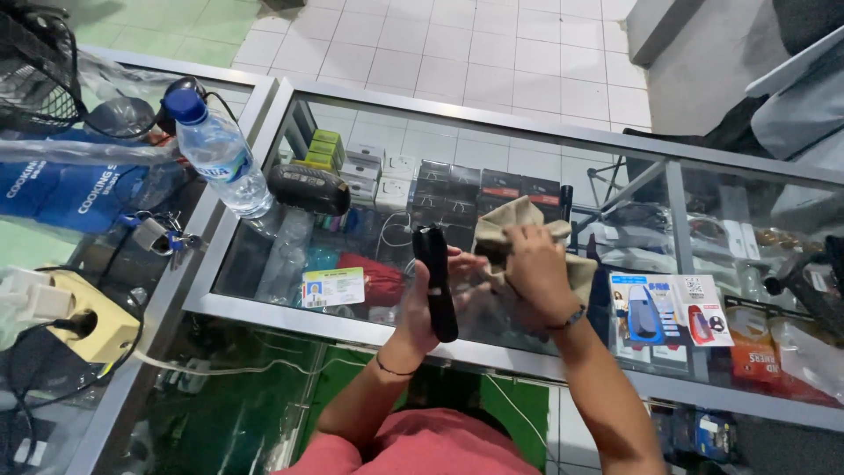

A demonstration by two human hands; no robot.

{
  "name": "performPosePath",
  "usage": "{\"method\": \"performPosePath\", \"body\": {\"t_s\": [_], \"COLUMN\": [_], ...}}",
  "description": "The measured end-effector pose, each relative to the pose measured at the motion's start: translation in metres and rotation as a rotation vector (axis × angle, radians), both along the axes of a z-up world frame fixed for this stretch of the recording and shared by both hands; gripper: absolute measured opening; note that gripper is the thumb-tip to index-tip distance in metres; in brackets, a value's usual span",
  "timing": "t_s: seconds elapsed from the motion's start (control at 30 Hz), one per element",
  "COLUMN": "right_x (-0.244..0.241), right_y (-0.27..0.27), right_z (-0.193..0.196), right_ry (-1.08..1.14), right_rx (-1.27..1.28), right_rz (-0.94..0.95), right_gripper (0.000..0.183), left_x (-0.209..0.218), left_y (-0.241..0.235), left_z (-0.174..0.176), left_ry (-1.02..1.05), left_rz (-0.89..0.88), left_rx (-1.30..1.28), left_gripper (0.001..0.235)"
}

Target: The person cleans a walkie-talkie with a cloth on a glass display counter. They wipe the device thoroughly, then place it down and pick up another walkie-talkie to clean it in the same manner.

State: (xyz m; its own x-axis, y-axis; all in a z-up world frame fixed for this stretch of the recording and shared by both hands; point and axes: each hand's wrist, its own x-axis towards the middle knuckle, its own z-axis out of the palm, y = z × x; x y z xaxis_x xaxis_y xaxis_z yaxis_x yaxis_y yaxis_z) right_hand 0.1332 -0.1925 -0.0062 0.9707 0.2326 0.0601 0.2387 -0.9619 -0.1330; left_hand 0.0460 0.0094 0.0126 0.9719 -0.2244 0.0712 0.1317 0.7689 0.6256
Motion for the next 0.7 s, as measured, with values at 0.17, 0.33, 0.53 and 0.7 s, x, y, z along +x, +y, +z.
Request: {"method": "performPosePath", "body": {"t_s": [0.17,0.33,0.53,0.7], "right_x": [-0.077,-0.132,-0.111,-0.149], "right_y": [0.046,0.096,0.088,0.089], "right_z": [0.096,0.030,0.025,0.029], "right_ry": [-0.069,-0.634,-0.334,-0.469], "right_rx": [0.893,0.585,1.407,0.982], "right_rz": [-0.117,0.250,0.163,0.212], "right_gripper": [0.034,0.038,0.027,0.029], "left_x": [-0.003,-0.016,-0.017,-0.003], "left_y": [-0.004,-0.021,-0.031,-0.023], "left_z": [0.026,0.057,0.067,0.023], "left_ry": [0.004,-0.134,-0.213,-0.169], "left_rz": [0.055,0.237,0.562,0.454], "left_rx": [0.022,0.113,0.158,-0.264], "left_gripper": [0.065,0.070,0.060,0.054]}}
